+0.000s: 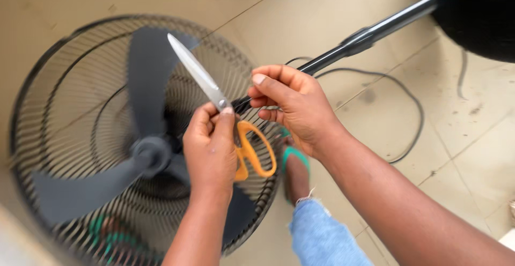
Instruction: The person uses a pair of scissors to unscrew the central nut of a standing fan, then removes the front grille. The fan blades and grille are handled directly, and the scissors are used as a makeshift tool to loosen the fastener.
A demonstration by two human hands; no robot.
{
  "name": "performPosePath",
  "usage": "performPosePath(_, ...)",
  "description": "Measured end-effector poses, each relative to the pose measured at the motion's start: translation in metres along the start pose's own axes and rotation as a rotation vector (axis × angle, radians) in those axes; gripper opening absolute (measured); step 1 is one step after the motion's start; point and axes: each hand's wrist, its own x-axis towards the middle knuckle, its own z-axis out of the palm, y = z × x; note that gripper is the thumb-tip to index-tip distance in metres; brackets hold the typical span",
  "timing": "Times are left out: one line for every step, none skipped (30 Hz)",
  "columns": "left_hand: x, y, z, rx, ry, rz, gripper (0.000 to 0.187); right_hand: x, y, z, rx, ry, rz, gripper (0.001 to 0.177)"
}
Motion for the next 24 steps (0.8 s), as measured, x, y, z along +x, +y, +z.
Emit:
performPosePath(0.006, -0.001, 0.015, 0.008, -0.037, 0.015, 0.014, 0.004, -0.002, -0.021, 0.089, 0.049, -0.008, 0.019)
performPosePath(0.009, -0.001, 0.026, 0.004, -0.046, -0.009, 0.014, 0.008, 0.001, -0.044, 0.181, 0.095, 0.001, 0.018)
performPosePath(0.012, -0.001, 0.035, 0.001, -0.055, -0.033, 0.015, 0.018, 0.005, -0.069, 0.187, 0.213, -0.011, 0.018)
performPosePath(0.014, -0.002, 0.039, 0.006, -0.055, -0.061, 0.016, 0.032, 0.016, -0.093, 0.196, 0.324, -0.012, 0.018)
performPosePath(0.014, -0.004, 0.04, 0.049, -0.056, -0.069, 0.016, 0.045, 0.033, -0.118, 0.205, 0.435, -0.012, 0.018)
performPosePath(0.016, -0.006, 0.041, 0.086, -0.058, -0.064, 0.017, 0.063, 0.054, -0.142, 0.193, 0.51, 0.027, 0.018)
performPosePath(0.018, -0.01, 0.043, 0.123, -0.061, -0.059, 0.017, 0.082, 0.079, -0.163, 0.181, 0.585, 0.067, 0.018)
performPosePath(0.019, -0.012, 0.044, 0.122, -0.04, -0.094, 0.018, 0.099, 0.106, -0.182, 0.127, 0.625, 0.142, 0.018)
performPosePath(0.02, -0.014, 0.044, 0.123, -0.018, -0.128, 0.018, 0.114, 0.132, -0.199, 0.074, 0.662, 0.218, 0.018)
performPosePath(0.019, -0.015, 0.042, 0.13, 0.008, -0.169, 0.019, 0.128, 0.157, -0.211, -0.071, 0.631, 0.232, 0.02)
performPosePath(0.02, -0.018, 0.043, 0.135, 0.008, -0.197, 0.019, 0.141, 0.176, -0.22, -0.216, 0.596, 0.245, 0.022)
performPosePath(0.021, -0.018, 0.042, 0.147, 0.017, -0.23, 0.02, 0.148, 0.193, -0.222, -0.356, 0.55, 0.268, 0.024)
performPosePath(0.02, -0.019, 0.04, 0.159, 0.026, -0.262, 0.021, 0.15, 0.206, -0.222, -0.454, 0.538, 0.297, 0.026)
performPosePath(0.02, -0.02, 0.04, 0.188, 0.023, -0.246, 0.021, 0.157, 0.209, -0.222, -0.559, 0.524, 0.307, 0.029)
performPosePath(0.02, -0.021, 0.04, 0.216, 0.02, -0.231, 0.021, 0.162, 0.21, -0.218, -0.663, 0.509, 0.316, 0.031)
performPosePath(0.02, -0.023, 0.042, 0.235, 0.013, -0.219, 0.02, 0.163, 0.206, -0.215, -0.645, 0.523, 0.313, 0.033)
performPosePath(0.023, -0.024, 0.043, 0.237, -0.006, -0.204, 0.02, 0.164, 0.2, -0.209, -0.627, 0.537, 0.31, 0.036)
performPosePath(0.021, -0.024, 0.044, 0.238, -0.019, -0.202, 0.021, 0.155, 0.193, -0.203, -0.617, 0.547, 0.318, 0.038)
performPosePath(0.019, -0.023, 0.045, 0.239, -0.032, -0.2, 0.021, 0.144, 0.185, -0.197, -0.555, 0.568, 0.361, 0.037)
performPosePath(0.016, -0.022, 0.045, 0.246, -0.026, -0.205, 0.021, 0.138, 0.173, -0.189, -0.494, 0.584, 0.387, 0.036)
performPosePath(0.013, -0.019, 0.045, 0.252, -0.02, -0.211, 0.021, 0.13, 0.159, -0.181, -0.432, 0.601, 0.413, 0.035)
performPosePath(0.013, -0.016, 0.046, 0.252, -0.018, -0.211, 0.021, 0.121, 0.144, -0.174, -0.305, 0.631, 0.361, 0.031)
performPosePath(0.014, -0.012, 0.045, 0.245, -0.013, -0.21, 0.021, 0.108, 0.129, -0.165, -0.177, 0.657, 0.309, 0.028)
performPosePath(0.012, -0.007, 0.043, 0.239, 0.002, -0.215, 0.021, 0.093, 0.115, -0.154, -0.055, 0.673, 0.261, 0.024)
